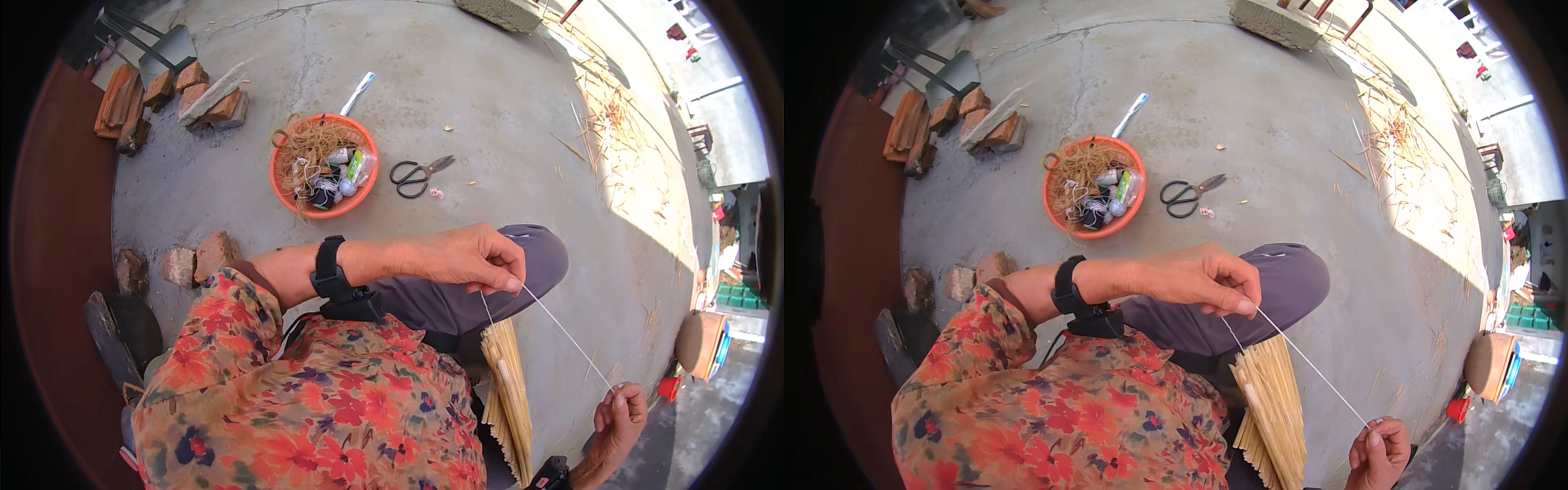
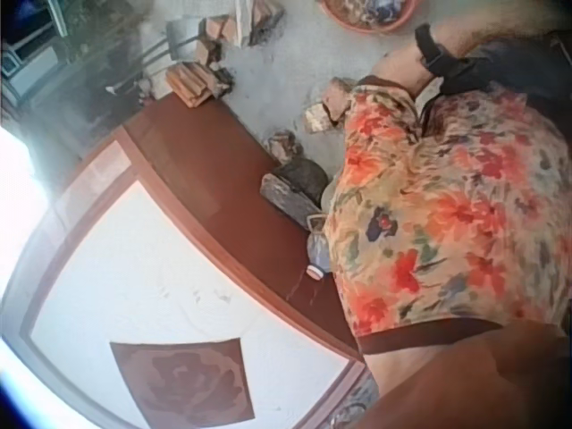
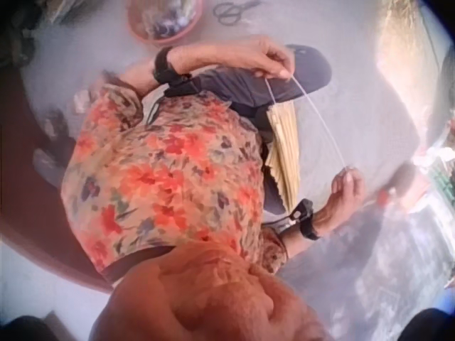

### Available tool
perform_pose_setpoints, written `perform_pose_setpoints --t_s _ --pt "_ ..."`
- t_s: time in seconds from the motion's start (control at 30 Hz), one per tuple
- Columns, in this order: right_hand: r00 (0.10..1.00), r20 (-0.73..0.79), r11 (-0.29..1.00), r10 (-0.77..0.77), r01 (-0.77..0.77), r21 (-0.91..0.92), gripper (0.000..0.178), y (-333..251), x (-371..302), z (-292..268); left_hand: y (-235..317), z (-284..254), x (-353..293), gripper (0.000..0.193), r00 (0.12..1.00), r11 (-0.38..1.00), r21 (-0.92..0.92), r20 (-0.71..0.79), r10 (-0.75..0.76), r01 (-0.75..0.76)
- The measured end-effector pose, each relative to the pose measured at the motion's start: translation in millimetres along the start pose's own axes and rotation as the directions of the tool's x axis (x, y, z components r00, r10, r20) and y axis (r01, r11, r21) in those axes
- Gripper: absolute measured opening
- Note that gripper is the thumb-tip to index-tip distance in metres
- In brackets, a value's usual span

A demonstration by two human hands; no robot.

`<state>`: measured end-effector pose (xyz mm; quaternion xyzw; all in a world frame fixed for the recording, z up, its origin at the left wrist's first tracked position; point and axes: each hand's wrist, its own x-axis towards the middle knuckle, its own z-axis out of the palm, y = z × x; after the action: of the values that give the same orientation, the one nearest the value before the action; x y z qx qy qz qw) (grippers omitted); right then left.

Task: Sewing reed sticks together with thread to create a mat.

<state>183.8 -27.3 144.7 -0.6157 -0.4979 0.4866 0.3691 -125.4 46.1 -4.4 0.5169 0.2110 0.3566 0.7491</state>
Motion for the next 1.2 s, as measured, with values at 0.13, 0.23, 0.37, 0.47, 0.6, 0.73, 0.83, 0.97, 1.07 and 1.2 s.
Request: perform_pose_setpoints --t_s 0.13,0.23,0.37,0.47,0.6,0.73,0.83,0.97,1.07,1.2 --pt "0.99 -0.14 0.988 -0.01 0.031 0.15 0.006 -3.1 -0.5 3.7 24.8 -9.8 9.4 0.014 0.998 0.984 0.163 -0.02 -0.065 0.068" --pt "0.987 -0.159 0.975 -0.035 0.069 0.212 0.006 -2.3 5.3 6.6 31.6 -15.2 18.3 0.015 0.993 0.975 0.194 -0.082 -0.089 0.104" --pt "0.969 -0.236 0.979 -0.068 0.11 0.174 0.006 0.0 -10.9 1.9 41.4 -5.1 51.5 0.018 0.998 0.79 0.613 0.043 -0.049 0.013" --pt "0.973 -0.229 0.998 -0.02 0.032 0.051 0.006 -2.3 -22.8 8.0 57.8 18.6 61.7 0.032 0.962 0.444 0.883 0.03 0.27 -0.153" --pt "0.979 -0.2 0.999 -0.049 0.05 0.0 0.005 0.0 -33.7 22.2 64.4 84.2 76.1 0.035 0.967 0.91 0.351 0.195 0.161 -0.222" --pt "0.971 -0.226 0.997 -0.075 0.074 -0.012 0.006 7.5 -36.7 18.4 49.6 132.8 93.4 0.036 0.914 0.999 0.041 0.405 -0.016 -0.001" --pt "0.964 -0.259 0.997 -0.06 0.072 0.035 0.005 20.0 -43.8 9.3 41.2 145.9 109.4 0.028 0.887 0.981 0.182 0.441 -0.135 0.059" --pt "0.955 -0.296 0.987 0.008 0.04 0.157 0.005 32.9 -51.5 -4.5 30.6 155.4 126.0 0.017 0.809 0.949 0.314 0.547 -0.217 0.042" --pt "0.928 -0.371 0.978 0.042 0.037 0.203 0.006 41.2 -53.7 -11.1 24.1 160.7 135.9 0.008 0.807 0.911 0.406 0.559 -0.19 -0.067" --pt "0.886 -0.464 0.931 0.021 0.152 0.332 0.005 46.1 -53.9 -22.1 15.8 168.1 155.5 0.008 0.788 0.927 0.354 0.602 -0.128 -0.121"
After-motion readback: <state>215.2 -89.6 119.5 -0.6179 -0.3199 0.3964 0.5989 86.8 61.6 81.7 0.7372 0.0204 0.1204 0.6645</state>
